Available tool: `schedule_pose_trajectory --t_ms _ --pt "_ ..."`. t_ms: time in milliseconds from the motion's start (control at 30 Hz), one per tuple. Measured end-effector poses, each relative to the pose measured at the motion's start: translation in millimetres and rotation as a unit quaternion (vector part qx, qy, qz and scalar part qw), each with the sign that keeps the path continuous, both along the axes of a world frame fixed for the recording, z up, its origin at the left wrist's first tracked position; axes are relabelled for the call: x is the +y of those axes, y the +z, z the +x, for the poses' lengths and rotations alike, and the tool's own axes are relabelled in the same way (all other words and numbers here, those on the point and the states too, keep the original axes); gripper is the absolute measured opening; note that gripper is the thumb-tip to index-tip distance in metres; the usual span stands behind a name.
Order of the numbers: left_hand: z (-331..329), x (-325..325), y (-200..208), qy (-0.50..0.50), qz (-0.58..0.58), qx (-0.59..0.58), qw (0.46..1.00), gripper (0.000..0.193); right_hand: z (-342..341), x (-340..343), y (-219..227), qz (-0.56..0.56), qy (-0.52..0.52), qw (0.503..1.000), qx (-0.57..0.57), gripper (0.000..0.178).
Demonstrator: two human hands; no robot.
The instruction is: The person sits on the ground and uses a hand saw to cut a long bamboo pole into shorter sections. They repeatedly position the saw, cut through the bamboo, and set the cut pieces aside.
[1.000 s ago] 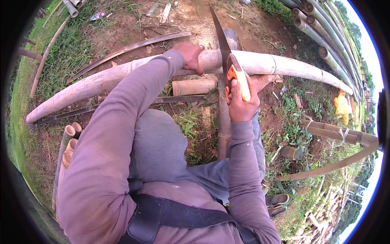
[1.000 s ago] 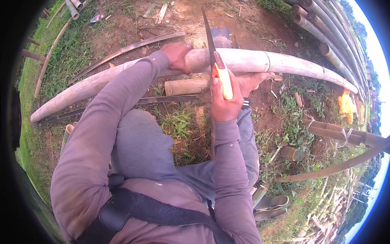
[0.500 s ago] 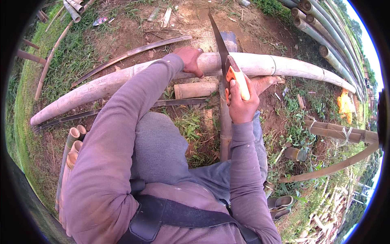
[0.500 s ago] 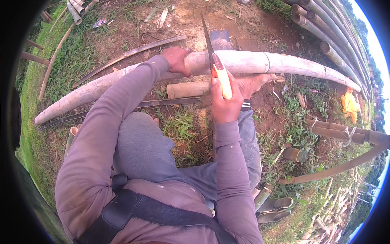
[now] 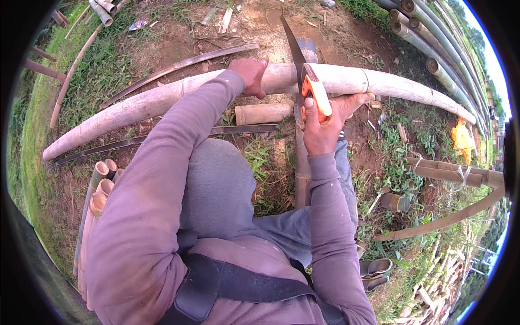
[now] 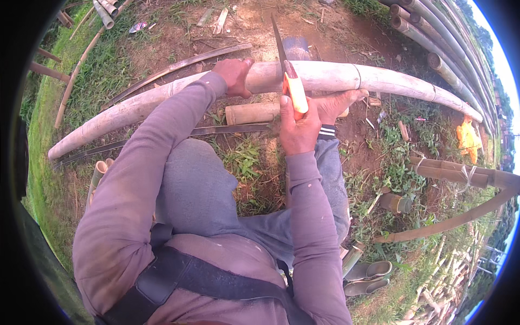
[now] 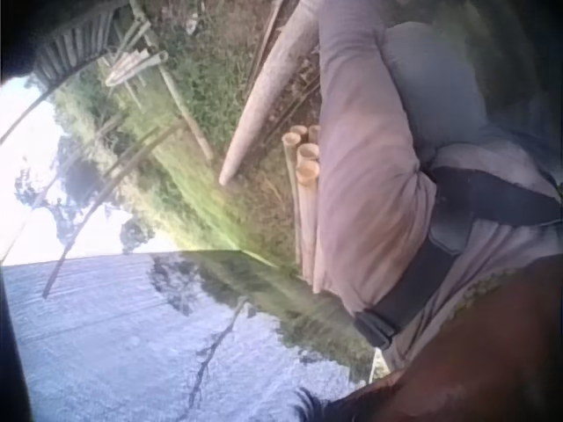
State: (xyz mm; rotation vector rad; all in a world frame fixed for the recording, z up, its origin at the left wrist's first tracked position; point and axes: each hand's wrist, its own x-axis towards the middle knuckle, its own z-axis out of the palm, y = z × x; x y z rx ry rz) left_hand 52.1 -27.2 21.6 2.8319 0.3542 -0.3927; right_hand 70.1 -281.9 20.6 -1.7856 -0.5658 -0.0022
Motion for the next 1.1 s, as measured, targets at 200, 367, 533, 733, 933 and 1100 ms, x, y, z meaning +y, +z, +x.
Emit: schedule_pose_trajectory --t_ms 200,367,533,733,933,1100 --pt "7 36 -13 0.015 -0.042 0.023 0.999 0.102 -154 -178 30 -0.1 -0.061 0.987 0.111 0.03" --pt "10 30 -12 0.01 -0.045 0.032 0.998 0.109 -103 -113 9 -0.089 -0.049 0.995 0.003 0.023" --pt "12 22 -3 -0.006 -0.034 -0.002 0.999 0.107 20 31 15 0.001 -0.037 0.999 0.01 0.023" --pt "6 39 -15 0.007 -0.064 0.012 0.998 0.093 -136 -154 7 -0.053 -0.028 0.998 0.01 0.024" --pt "14 23 -10 -0.015 -0.057 0.019 0.998 0.094 -20 -20 -6 -0.039 -0.041 0.998 -0.007 0.014" --pt "5 34 -15 0.003 -0.057 -0.003 0.998 0.097 -34 -26 -2 -0.069 -0.045 0.994 0.068 0.017"
